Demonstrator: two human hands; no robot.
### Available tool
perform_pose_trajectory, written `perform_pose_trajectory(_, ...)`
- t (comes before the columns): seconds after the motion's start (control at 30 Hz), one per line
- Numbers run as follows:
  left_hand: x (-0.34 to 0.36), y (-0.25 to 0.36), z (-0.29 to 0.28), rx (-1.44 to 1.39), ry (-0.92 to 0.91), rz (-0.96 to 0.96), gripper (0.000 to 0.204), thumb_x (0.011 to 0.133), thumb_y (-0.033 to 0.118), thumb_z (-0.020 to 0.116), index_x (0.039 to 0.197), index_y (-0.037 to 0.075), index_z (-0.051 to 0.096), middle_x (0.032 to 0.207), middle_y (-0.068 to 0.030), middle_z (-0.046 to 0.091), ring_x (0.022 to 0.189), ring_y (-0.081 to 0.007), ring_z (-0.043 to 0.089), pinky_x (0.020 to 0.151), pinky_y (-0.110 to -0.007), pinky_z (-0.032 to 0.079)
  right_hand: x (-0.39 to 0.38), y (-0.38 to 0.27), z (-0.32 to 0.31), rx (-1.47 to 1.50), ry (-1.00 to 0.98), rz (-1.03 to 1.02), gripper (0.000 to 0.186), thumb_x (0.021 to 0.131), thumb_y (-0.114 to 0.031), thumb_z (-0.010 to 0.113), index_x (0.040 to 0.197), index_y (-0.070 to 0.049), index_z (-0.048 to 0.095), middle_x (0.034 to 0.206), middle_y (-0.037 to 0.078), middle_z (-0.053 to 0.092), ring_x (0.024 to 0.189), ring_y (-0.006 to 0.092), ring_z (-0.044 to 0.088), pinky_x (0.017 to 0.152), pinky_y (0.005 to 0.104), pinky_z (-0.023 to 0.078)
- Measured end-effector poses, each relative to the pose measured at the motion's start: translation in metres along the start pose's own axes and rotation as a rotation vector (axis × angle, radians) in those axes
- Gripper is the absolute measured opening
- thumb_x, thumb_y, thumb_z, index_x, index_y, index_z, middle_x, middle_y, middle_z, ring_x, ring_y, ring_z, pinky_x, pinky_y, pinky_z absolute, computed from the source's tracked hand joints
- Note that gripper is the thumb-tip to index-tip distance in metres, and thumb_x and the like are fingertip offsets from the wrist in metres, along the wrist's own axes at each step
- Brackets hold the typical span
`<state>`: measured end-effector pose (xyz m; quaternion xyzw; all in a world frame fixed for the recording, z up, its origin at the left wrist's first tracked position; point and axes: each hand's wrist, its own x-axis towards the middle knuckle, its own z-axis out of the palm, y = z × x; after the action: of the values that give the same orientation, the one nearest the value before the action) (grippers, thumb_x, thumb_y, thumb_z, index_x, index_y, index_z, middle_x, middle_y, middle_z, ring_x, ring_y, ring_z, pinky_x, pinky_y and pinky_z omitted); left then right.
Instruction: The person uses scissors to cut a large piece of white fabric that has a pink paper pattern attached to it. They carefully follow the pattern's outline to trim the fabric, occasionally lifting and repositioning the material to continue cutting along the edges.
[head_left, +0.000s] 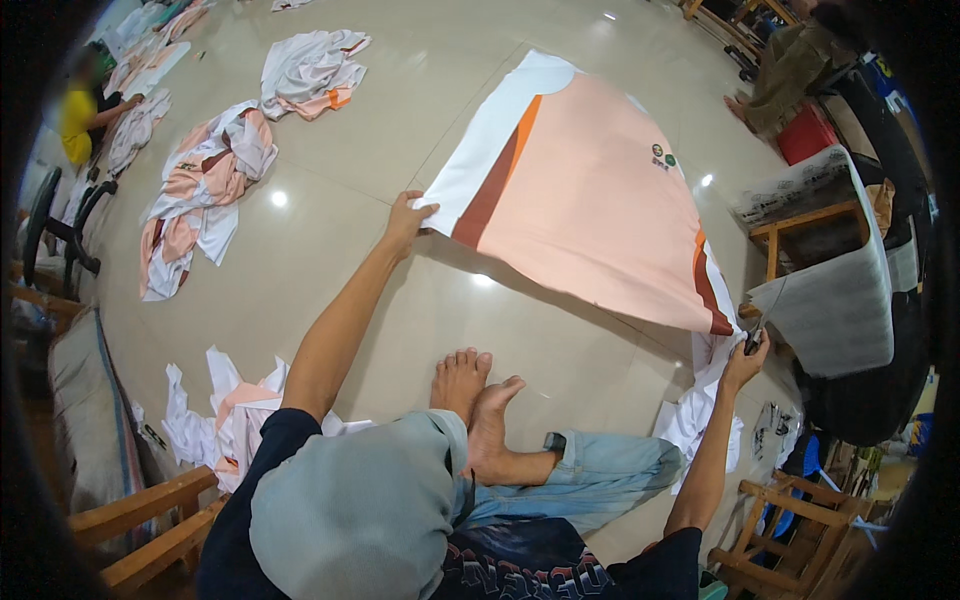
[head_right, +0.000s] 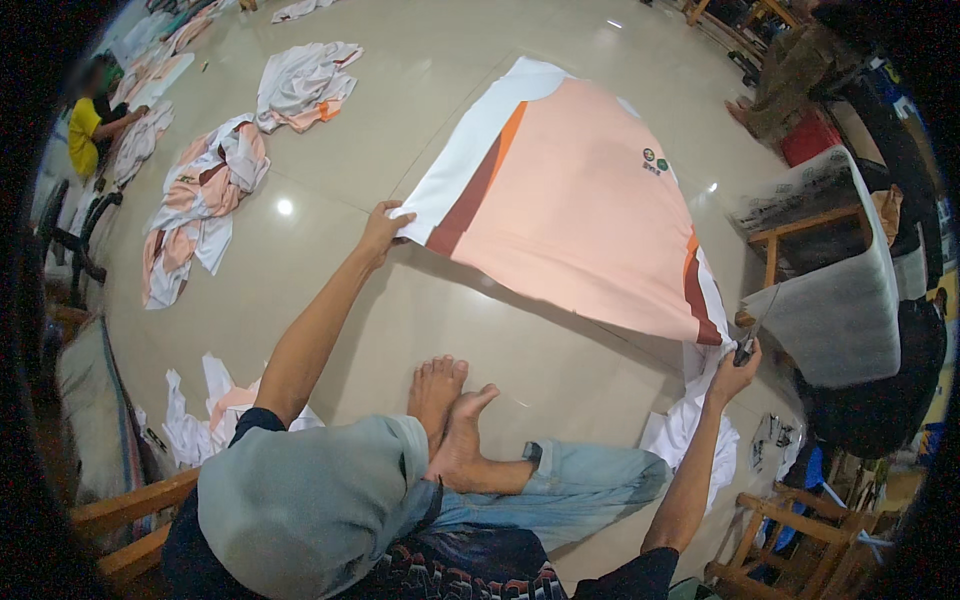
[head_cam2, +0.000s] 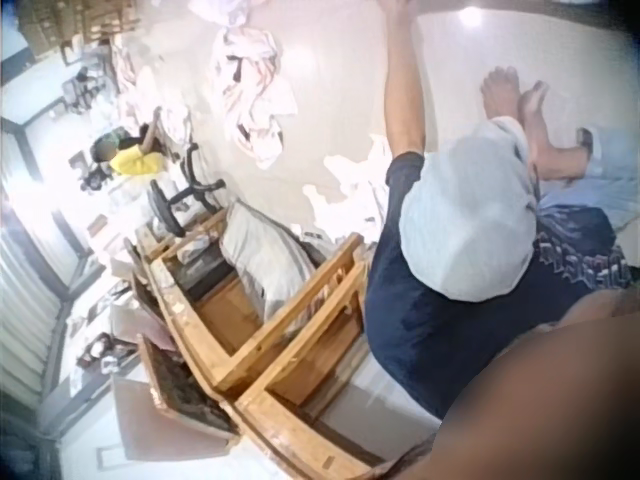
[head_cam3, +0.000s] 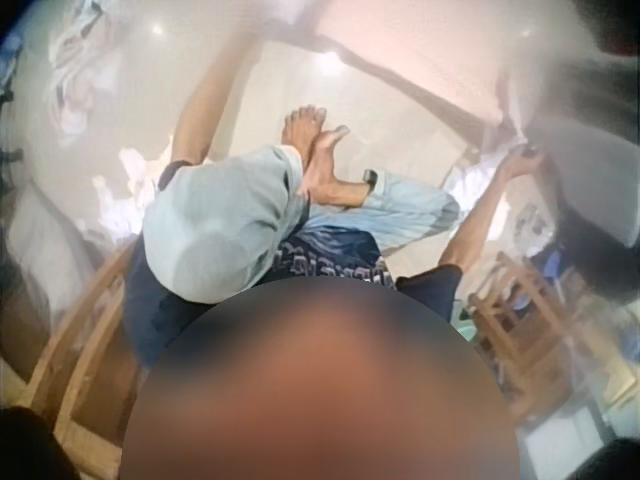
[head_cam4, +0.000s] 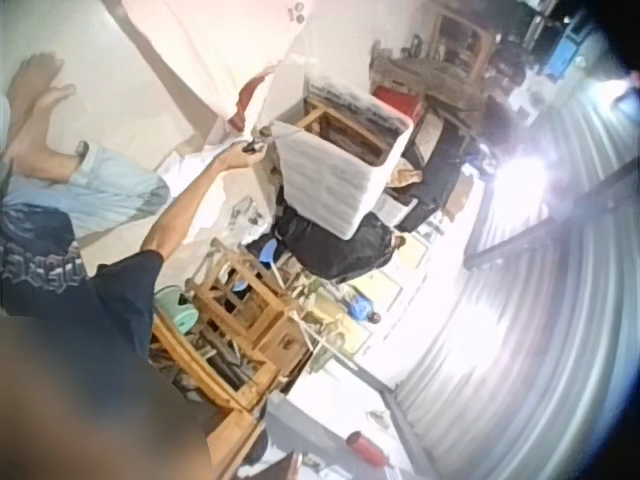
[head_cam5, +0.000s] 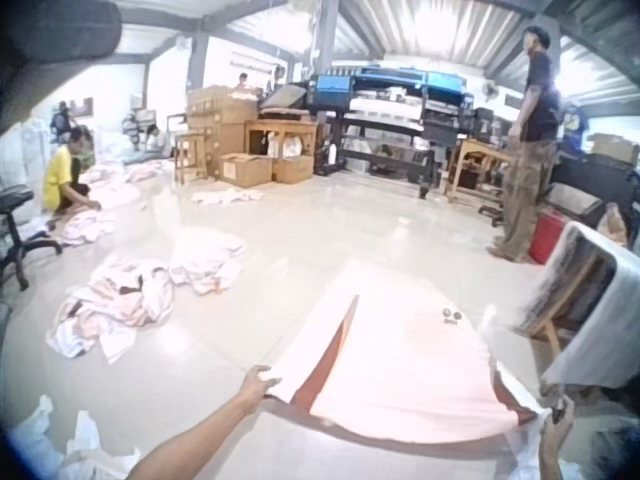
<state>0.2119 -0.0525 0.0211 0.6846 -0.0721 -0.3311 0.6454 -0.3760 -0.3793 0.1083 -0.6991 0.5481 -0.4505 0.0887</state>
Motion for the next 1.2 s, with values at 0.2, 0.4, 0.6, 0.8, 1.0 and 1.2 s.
perform_pose_trajectory(0.2,-0.067,-0.017,-0.015,0.125,-0.129,0.03,0.054,0.091,0.016,0.071,0.138,0.006,0.045,0.101,-0.0097,0.068,0.082,-0.014,0.064,0.061,-0.029,0.052,-0.028,0.032,-0.01,-0.166,-0.026,-0.04,0.051,0.086,0.005,0.06,0.136,0.002,0.055,0.134,0.021,0.06,0.123,0.0346,0.058,0.107,0.0402,0.043)
perform_pose_trajectory(0.4,-0.153,0.003,-0.045,0.035,-0.205,-0.045,0.044,0.096,0.016,0.068,0.136,0.004,0.054,0.09,-0.0067,0.069,0.076,-0.0094,0.064,0.056,-0.027,0.051,-0.057,0.055,-0.07,-0.216,0.025,-0.006,0.05,0.085,0.007,0.061,0.134,0.005,0.055,0.131,0.021,0.061,0.121,0.0334,0.059,0.106,0.0408,0.045)
perform_pose_trajectory(0.6,-0.161,0.036,-0.044,-0.241,-0.281,-0.136,0.037,0.099,0.018,0.065,0.128,-0.003,0.058,0.108,-0.0092,0.067,0.097,-0.0132,0.066,0.083,-0.031,0.057,0.0,0.021,-0.077,-0.273,0.166,-0.059,0.05,0.089,0.002,0.061,0.139,0.001,0.055,0.136,0.022,0.061,0.118,0.0332,0.064,0.103,0.0402,0.049)
perform_pose_trajectory(0.8,-0.064,0.048,-0.01,-0.582,-0.458,-0.148,0.042,0.1,0.015,0.059,0.132,-0.01,0.05,0.122,-0.0166,0.061,0.122,-0.0204,0.059,0.11,-0.035,0.049,0.098,-0.014,0.017,-0.441,-0.047,-0.429,0.054,0.085,0.006,0.064,0.138,0.001,0.053,0.135,0.022,0.056,0.122,0.04,0.057,0.104,0.0449,0.047)
perform_pose_trajectory(1.0,0.025,0.019,0.026,-0.221,-0.307,-0.146,0.04,0.097,0.008,0.058,0.132,-0.011,0.05,0.129,-0.0212,0.061,0.124,-0.0238,0.06,0.106,-0.035,0.053,0.132,0.016,0.115,-0.691,-0.318,-0.347,0.05,0.088,0.0,0.06,0.138,-0.004,0.051,0.134,0.023,0.055,0.121,0.0447,0.057,0.099,0.0506,0.048)
perform_pose_trajectory(1.2,0.078,0.022,0.039,0.066,-0.19,-0.165,0.025,0.098,0.015,0.063,0.111,-0.005,0.06,0.103,-0.0173,0.071,0.084,-0.0211,0.074,0.072,-0.029,0.061,0.155,0.055,0.164,-0.789,-0.371,-0.314,0.049,0.089,-0.001,0.059,0.137,-0.004,0.051,0.135,0.025,0.054,0.117,0.0451,0.059,0.098,0.0499,0.049)
